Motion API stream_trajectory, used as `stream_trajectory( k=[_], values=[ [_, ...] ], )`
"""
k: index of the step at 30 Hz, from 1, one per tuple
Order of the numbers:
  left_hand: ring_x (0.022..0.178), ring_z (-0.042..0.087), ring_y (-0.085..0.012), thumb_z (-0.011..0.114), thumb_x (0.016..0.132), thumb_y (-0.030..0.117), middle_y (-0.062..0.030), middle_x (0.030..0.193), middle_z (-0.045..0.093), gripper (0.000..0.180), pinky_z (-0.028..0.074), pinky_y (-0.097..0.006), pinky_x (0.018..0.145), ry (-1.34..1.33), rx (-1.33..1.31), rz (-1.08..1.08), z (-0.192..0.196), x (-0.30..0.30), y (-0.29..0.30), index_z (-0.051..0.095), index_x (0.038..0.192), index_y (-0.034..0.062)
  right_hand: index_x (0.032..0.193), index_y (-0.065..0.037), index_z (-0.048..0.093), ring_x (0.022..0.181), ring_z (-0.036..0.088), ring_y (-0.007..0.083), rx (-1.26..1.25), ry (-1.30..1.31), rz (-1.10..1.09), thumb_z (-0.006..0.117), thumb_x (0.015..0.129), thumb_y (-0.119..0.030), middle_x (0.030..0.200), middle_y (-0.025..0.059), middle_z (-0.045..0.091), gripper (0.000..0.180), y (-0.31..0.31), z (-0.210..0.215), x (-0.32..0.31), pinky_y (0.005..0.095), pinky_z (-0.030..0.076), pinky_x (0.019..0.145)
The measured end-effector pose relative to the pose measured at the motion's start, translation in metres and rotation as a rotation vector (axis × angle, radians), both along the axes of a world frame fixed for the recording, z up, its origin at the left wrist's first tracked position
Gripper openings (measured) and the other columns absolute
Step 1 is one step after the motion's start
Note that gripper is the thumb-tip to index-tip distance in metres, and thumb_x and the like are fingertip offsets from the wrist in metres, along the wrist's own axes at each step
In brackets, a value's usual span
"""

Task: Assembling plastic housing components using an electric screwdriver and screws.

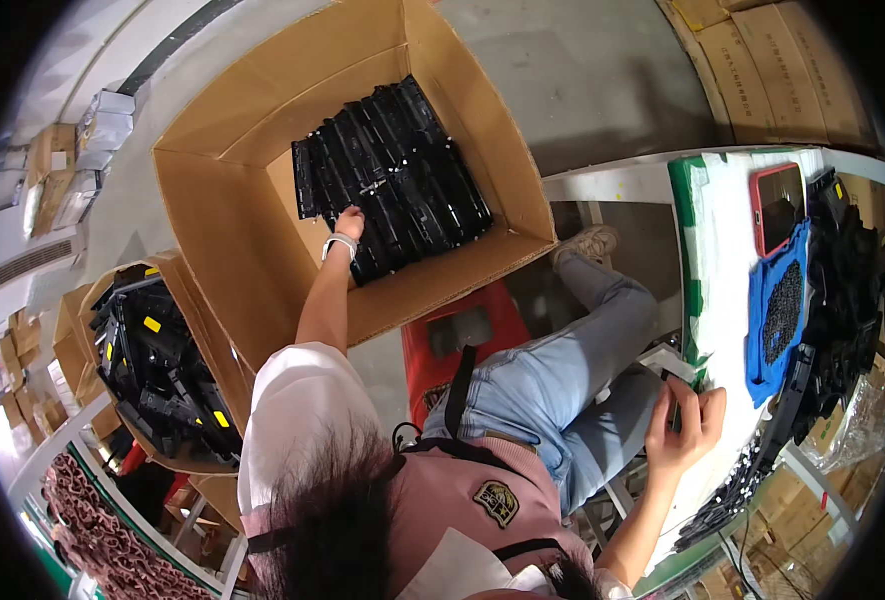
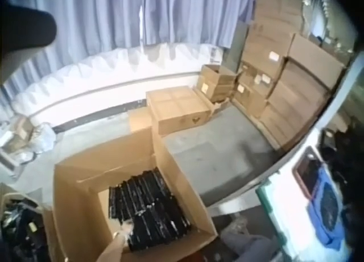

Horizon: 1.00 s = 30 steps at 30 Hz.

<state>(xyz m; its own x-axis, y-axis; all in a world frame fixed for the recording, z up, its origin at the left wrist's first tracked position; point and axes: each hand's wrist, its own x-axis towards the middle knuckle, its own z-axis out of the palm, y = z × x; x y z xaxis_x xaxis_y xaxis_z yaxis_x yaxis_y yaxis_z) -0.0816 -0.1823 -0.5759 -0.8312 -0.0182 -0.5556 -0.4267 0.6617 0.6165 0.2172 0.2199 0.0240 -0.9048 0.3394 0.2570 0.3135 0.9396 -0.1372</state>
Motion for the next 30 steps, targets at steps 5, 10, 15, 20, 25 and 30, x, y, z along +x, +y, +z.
stream_trajectory(
  k=[5,10,15,20,25,30],
  values=[
    [0.108,0.061,-0.0311,0.058,0.081,0.018,-0.0168,0.111,0.067,0.032,0.046,-0.034,0.095,-0.071,0.064,-0.292,0.031,0.024,0.061,0.068,0.107,0.0033,0.080,-0.004,0.067,0.062,0.045,0.0256,0.009,0.071,0.020,0.070,0.067,0.003,0.067,0.0086,0.044,0.016,0.000,-0.002,0.004,0.0357,0.037,0.055],
    [0.089,0.061,-0.0059,0.063,0.085,0.035,0.0095,0.097,0.067,0.029,0.043,-0.033,0.071,-0.540,0.519,-0.013,0.172,0.043,0.119,0.061,0.112,0.0223,0.077,-0.005,0.060,0.062,0.049,0.0261,-0.001,0.131,0.109,0.069,0.065,-0.006,0.068,0.0081,0.043,0.016,0.017,-0.003,0.014,0.0387,0.041,0.054],
    [0.104,0.062,-0.0164,0.058,0.090,0.030,-0.0055,0.115,0.065,0.035,0.044,-0.034,0.080,-0.186,0.724,0.132,0.309,0.030,0.143,0.059,0.119,0.0098,0.082,-0.006,0.062,0.064,0.056,0.0223,-0.082,0.295,0.147,0.068,0.068,-0.009,0.071,0.0060,0.050,0.015,0.015,0.030,0.059,0.0346,0.046,0.050],
    [0.089,0.059,-0.0140,0.056,0.095,0.015,-0.0046,0.101,0.063,0.016,0.046,-0.024,0.077,0.462,1.010,0.015,0.486,0.059,0.253,0.059,0.107,0.0055,0.088,-0.007,0.064,0.065,0.059,0.0257,0.051,0.443,-0.153,0.066,0.071,-0.007,0.073,0.0082,0.056,0.018,0.066,0.078,0.134,0.0351,0.048,0.054],
    [0.087,0.057,-0.0149,0.058,0.090,0.003,-0.0062,0.100,0.060,0.011,0.048,-0.027,0.082,0.761,1.137,-0.481,0.605,0.154,0.368,0.058,0.101,0.0003,0.095,-0.007,0.063,0.082,0.063,0.0310,0.216,0.574,-0.642,0.068,0.076,-0.018,0.088,0.0123,0.061,0.023,0.203,0.110,0.165,0.0400,0.052,0.070],
    [0.085,0.058,-0.0170,0.061,0.085,0.000,-0.0079,0.093,0.060,0.011,0.048,-0.026,0.077,0.733,1.322,-1.049,0.670,0.248,0.471,0.060,0.095,-0.0005,0.117,-0.006,0.063,0.114,0.056,0.0332,-0.118,0.267,-1.189,0.064,0.076,-0.051,0.125,0.0180,0.054,0.062,0.330,0.114,0.172,0.0445,0.049,0.091]
  ],
)
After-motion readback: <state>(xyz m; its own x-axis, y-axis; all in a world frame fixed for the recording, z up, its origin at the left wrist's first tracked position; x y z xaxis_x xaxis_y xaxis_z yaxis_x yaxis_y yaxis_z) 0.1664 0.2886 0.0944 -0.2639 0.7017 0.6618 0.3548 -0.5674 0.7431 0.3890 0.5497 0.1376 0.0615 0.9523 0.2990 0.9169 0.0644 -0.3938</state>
